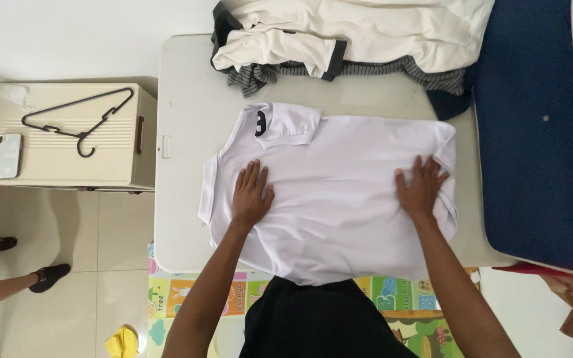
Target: The person folds a white shirt on a table by smoothing the fabric, folding in the sleeves and sides, and then folding it into a rectangle.
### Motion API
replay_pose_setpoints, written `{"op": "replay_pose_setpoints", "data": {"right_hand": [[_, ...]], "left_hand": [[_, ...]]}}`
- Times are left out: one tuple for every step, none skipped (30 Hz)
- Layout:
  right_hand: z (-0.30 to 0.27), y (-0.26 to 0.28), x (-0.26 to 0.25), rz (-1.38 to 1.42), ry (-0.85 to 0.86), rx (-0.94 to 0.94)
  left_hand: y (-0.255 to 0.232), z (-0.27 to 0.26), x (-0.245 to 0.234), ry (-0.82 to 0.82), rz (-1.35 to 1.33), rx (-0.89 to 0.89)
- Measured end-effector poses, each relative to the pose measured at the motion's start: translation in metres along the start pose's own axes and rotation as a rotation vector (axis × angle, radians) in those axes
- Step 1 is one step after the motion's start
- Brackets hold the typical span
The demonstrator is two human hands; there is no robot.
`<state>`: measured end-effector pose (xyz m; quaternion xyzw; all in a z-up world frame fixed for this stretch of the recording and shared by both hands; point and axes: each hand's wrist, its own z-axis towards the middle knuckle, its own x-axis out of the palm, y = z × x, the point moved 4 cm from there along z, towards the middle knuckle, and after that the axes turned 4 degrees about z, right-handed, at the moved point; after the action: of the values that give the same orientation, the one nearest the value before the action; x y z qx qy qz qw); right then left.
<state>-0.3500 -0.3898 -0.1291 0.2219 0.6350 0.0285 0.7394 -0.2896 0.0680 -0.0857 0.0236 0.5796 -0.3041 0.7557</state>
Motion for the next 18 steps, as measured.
{"op": "replay_pose_setpoints", "data": {"right_hand": [[0.006, -0.014, -0.008, -0.030, -0.007, 0.079], [0.010, -0.024, -0.015, -0.060, -0.013, 0.157], [0.013, -0.027, -0.019, -0.087, -0.039, 0.163], [0.018, -0.028, -0.024, -0.114, -0.070, 0.170], [0.019, -0.026, -0.028, -0.141, -0.101, 0.177], [0.016, -0.018, -0.026, -0.127, -0.095, 0.154], [0.012, -0.003, -0.018, -0.114, -0.090, 0.130], [0.005, 0.012, -0.009, -0.102, -0.083, 0.111], [-0.008, 0.030, 0.001, -0.018, -0.062, 0.050], [-0.020, 0.048, 0.010, 0.068, -0.043, -0.015], [-0.032, 0.062, 0.019, 0.091, 0.016, 0.002], [-0.041, 0.071, 0.025, 0.115, 0.079, 0.016], [-0.041, 0.070, 0.020, 0.103, 0.084, 0.035], [-0.041, 0.067, 0.016, 0.093, 0.089, 0.053], [-0.039, 0.063, 0.015, 0.084, 0.093, 0.071], [-0.036, 0.056, 0.012, 0.071, 0.074, 0.106], [-0.028, 0.041, 0.006, 0.057, 0.054, 0.140], [-0.018, 0.024, -0.001, 0.044, 0.032, 0.173]], "left_hand": [[0.000, -0.002, 0.000, 0.009, 0.004, -0.010], [0.000, -0.005, -0.001, 0.018, 0.008, -0.020], [0.000, -0.009, -0.003, 0.005, 0.002, -0.037], [-0.001, -0.011, -0.004, -0.011, -0.005, -0.049], [-0.002, -0.011, -0.004, -0.027, -0.012, -0.061], [-0.002, -0.011, -0.004, -0.037, -0.010, -0.078], [-0.002, -0.010, -0.003, -0.048, -0.008, -0.094], [-0.004, -0.012, -0.001, -0.056, -0.009, -0.109], [-0.004, -0.014, 0.000, -0.041, -0.015, -0.109], [-0.001, -0.015, -0.001, -0.031, -0.018, -0.110], [0.001, -0.015, -0.002, -0.022, -0.021, -0.111], [0.004, -0.017, -0.004, -0.029, -0.014, -0.120], [0.007, -0.019, -0.007, -0.037, -0.008, -0.128], [0.009, -0.020, -0.009, -0.045, 0.002, -0.137], [0.010, -0.020, -0.009, -0.041, -0.002, -0.146], [0.011, -0.021, -0.010, -0.033, -0.007, -0.154], [0.012, -0.022, -0.011, -0.026, -0.012, -0.162], [0.012, -0.021, -0.011, -0.028, -0.006, -0.169]]}}
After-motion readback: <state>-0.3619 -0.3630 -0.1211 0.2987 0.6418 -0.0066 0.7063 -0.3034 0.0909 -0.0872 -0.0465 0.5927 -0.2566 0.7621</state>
